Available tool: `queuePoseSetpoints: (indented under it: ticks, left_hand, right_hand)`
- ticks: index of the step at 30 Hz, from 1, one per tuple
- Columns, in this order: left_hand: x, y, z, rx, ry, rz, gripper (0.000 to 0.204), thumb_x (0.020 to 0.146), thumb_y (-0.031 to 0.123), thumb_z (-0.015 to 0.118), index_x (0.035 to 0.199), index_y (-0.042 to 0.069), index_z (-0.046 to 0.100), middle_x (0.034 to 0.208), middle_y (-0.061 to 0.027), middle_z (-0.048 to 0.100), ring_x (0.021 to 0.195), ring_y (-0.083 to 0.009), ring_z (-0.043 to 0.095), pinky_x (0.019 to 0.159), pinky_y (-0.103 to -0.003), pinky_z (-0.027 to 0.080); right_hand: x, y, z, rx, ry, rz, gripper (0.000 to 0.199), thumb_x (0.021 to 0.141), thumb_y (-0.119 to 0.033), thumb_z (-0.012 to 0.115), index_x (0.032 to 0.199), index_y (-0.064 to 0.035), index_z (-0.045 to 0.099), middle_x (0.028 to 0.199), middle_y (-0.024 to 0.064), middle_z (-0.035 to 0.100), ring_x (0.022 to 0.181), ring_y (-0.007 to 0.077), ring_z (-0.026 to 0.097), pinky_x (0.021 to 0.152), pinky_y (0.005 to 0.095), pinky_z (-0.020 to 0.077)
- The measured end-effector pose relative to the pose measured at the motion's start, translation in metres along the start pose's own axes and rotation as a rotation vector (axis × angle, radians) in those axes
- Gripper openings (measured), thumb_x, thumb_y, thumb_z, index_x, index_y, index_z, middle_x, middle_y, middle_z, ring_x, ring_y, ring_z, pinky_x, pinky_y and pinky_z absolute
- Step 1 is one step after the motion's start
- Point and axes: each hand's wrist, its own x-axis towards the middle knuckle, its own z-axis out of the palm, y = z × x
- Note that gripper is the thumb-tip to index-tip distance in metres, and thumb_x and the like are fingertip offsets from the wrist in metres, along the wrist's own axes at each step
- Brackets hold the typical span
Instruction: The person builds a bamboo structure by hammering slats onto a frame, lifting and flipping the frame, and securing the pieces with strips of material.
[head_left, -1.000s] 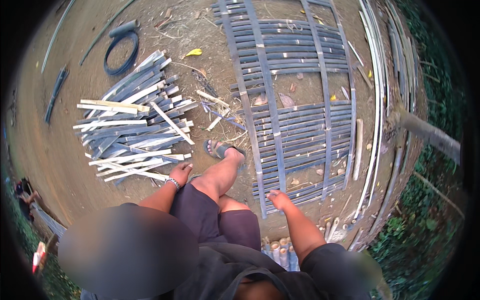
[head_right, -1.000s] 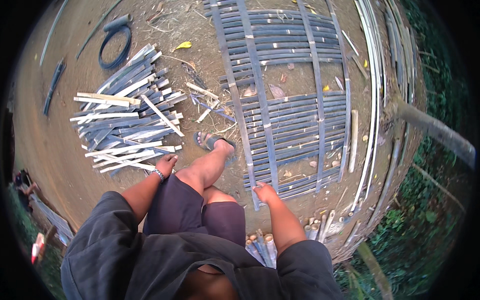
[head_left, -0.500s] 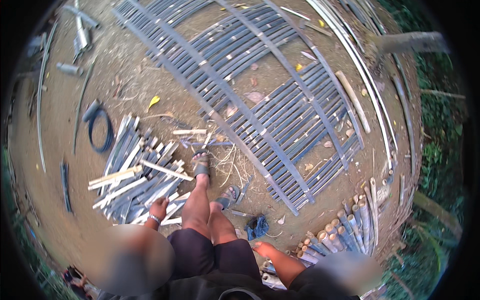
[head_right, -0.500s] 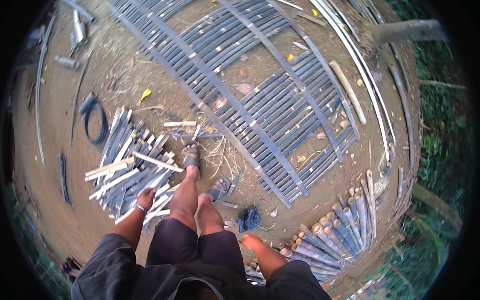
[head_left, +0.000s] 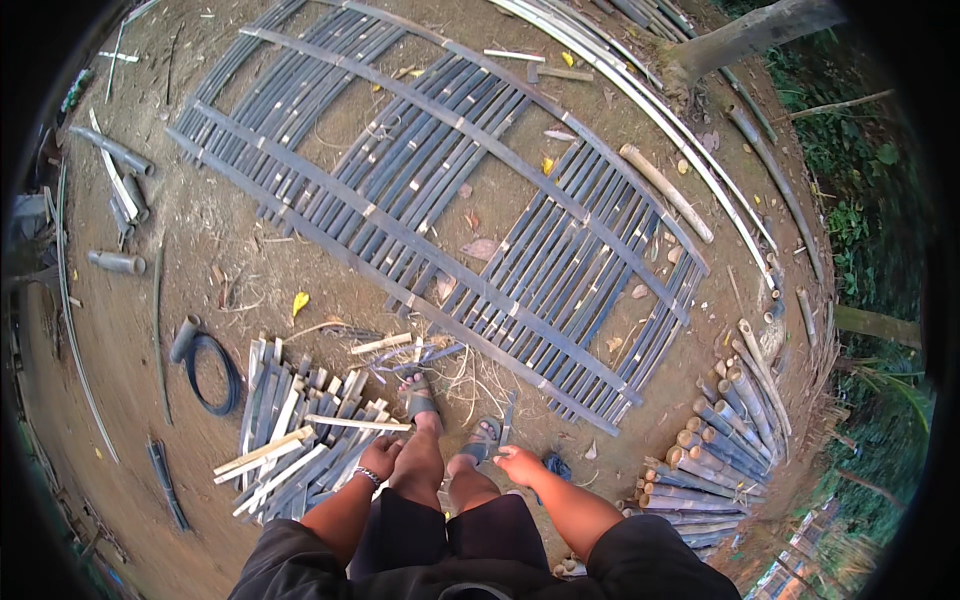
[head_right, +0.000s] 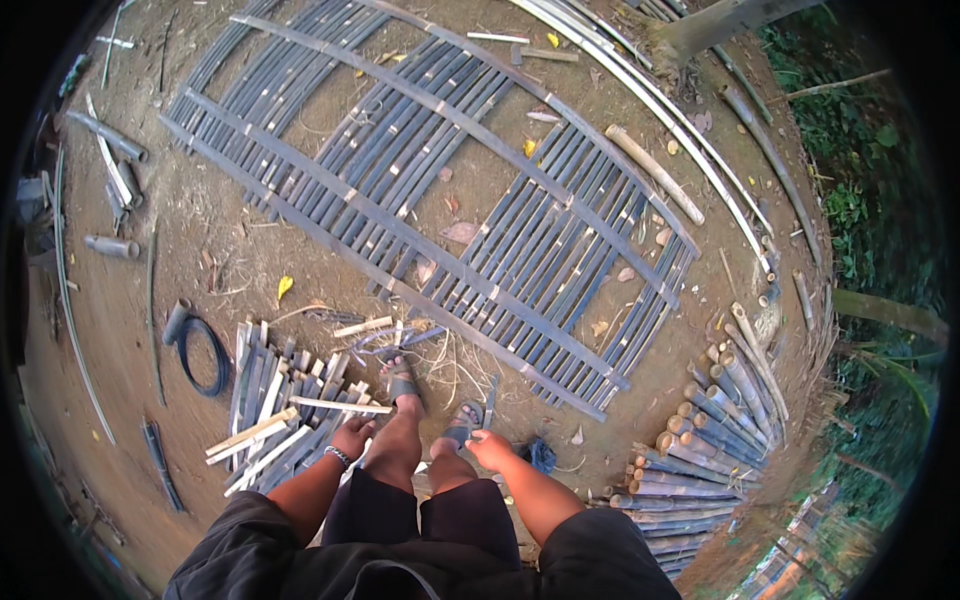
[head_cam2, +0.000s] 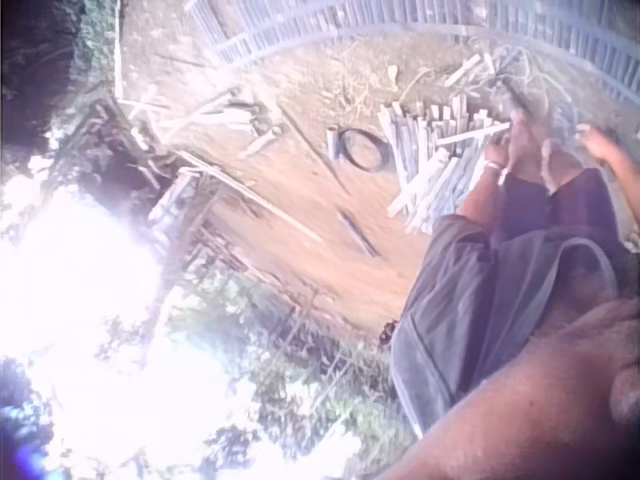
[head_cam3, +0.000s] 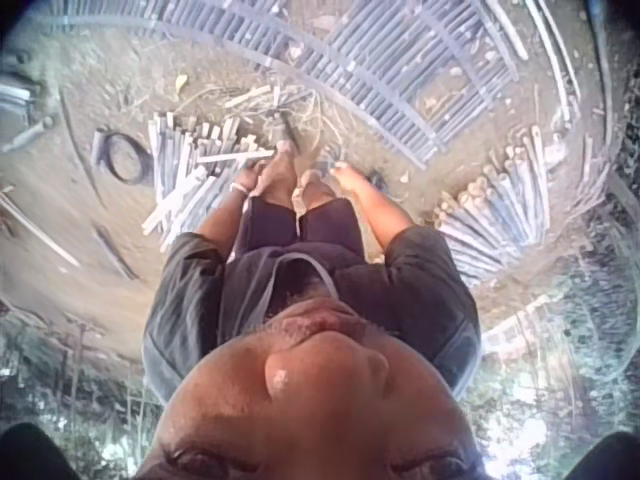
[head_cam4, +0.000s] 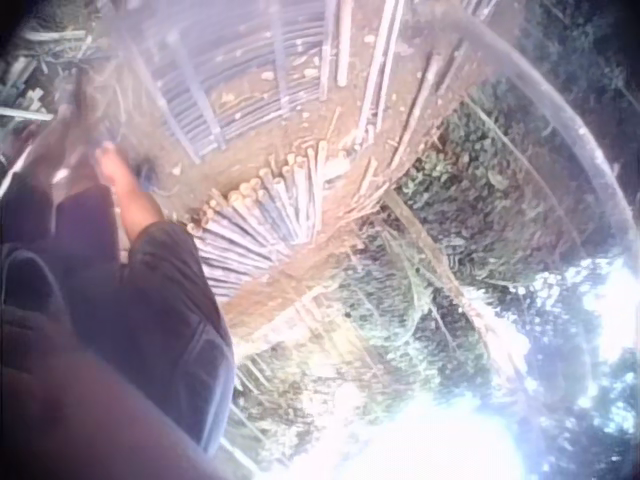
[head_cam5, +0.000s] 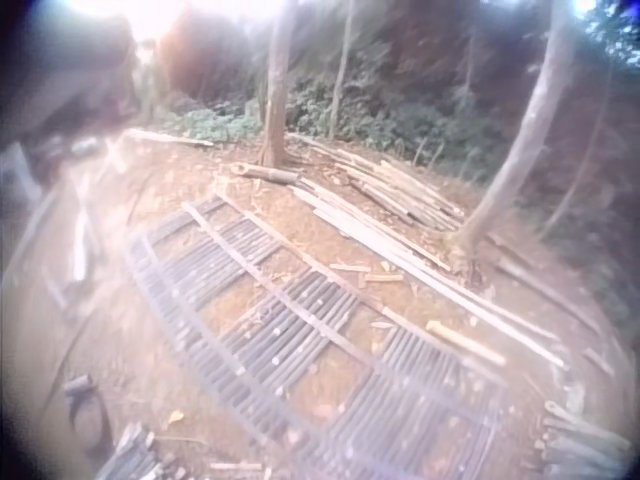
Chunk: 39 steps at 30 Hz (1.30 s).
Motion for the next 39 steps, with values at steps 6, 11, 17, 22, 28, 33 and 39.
queuePoseSetpoints:
  ticks: [6,11,17,22,28,33,39]
  left_hand:
    - [-0.009,-0.021,-0.083,0.194,0.077,-0.042,0.050,0.097,0.041,0.063,0.125,0.000,0.067,0.122,-0.0229,0.070,0.114,-0.0342,0.068,0.099,-0.041,0.051]
    - [-0.021,-0.086,-0.098,0.530,-0.008,0.139,0.045,0.098,0.043,0.057,0.117,0.004,0.070,0.115,-0.0223,0.071,0.111,-0.0397,0.065,0.096,-0.048,0.051]
    - [-0.044,-0.104,-0.077,0.516,-0.215,0.002,0.049,0.099,0.050,0.051,0.111,0.009,0.074,0.118,-0.0217,0.070,0.114,-0.0398,0.065,0.099,-0.047,0.050]
    - [-0.004,-0.007,-0.105,0.492,-0.182,-0.085,0.050,0.100,0.049,0.049,0.117,0.008,0.073,0.122,-0.0206,0.069,0.119,-0.0384,0.063,0.104,-0.046,0.048]
    - [0.205,0.152,-0.179,0.577,0.062,0.239,0.051,0.103,0.044,0.050,0.128,0.002,0.065,0.129,-0.0212,0.066,0.122,-0.0360,0.062,0.107,-0.042,0.046]
    - [0.408,0.380,-0.217,0.229,0.252,0.101,0.060,0.102,0.049,0.051,0.132,-0.003,0.061,0.132,-0.0255,0.063,0.124,-0.0402,0.058,0.107,-0.045,0.044]
    - [0.653,0.502,-0.195,0.241,0.454,-0.050,0.104,0.088,0.054,0.071,0.159,-0.002,0.019,0.160,-0.0306,0.030,0.150,-0.0413,0.030,0.123,-0.044,0.026]
  right_hand:
    - [-0.025,-0.033,-0.060,0.125,0.121,-0.015,0.057,0.094,-0.044,0.068,0.137,-0.0056,0.061,0.123,0.0185,0.071,0.108,0.0285,0.070,0.095,0.0370,0.0528]
    - [-0.044,0.050,-0.115,0.013,0.359,0.041,0.052,0.091,-0.044,0.069,0.130,-0.0089,0.066,0.117,0.0169,0.073,0.110,0.0327,0.069,0.095,0.0408,0.0533]
    - [-0.055,0.129,-0.154,-0.416,0.192,0.140,0.057,0.094,-0.050,0.063,0.133,-0.0070,0.063,0.116,0.0197,0.071,0.112,0.0360,0.067,0.096,0.0422,0.0517]
    - [-0.042,0.102,-0.190,-0.601,-0.008,0.187,0.061,0.094,-0.054,0.061,0.133,-0.0070,0.063,0.122,0.0234,0.068,0.116,0.0374,0.064,0.097,0.0444,0.0505]
    - [0.088,-0.039,-0.384,-0.444,0.066,0.058,0.065,0.095,-0.056,0.059,0.139,-0.0086,0.059,0.131,0.0227,0.065,0.123,0.0391,0.060,0.105,0.0440,0.0471]
    - [0.289,-0.198,-0.578,-0.312,0.317,0.153,0.064,0.096,-0.052,0.060,0.144,-0.0108,0.053,0.133,0.0218,0.064,0.122,0.0392,0.061,0.105,0.0456,0.0479]
    - [0.463,-0.365,-0.810,-0.370,0.516,-0.084,0.056,0.096,-0.041,0.061,0.142,-0.0108,0.053,0.129,0.0220,0.065,0.121,0.0417,0.060,0.104,0.0483,0.0475]
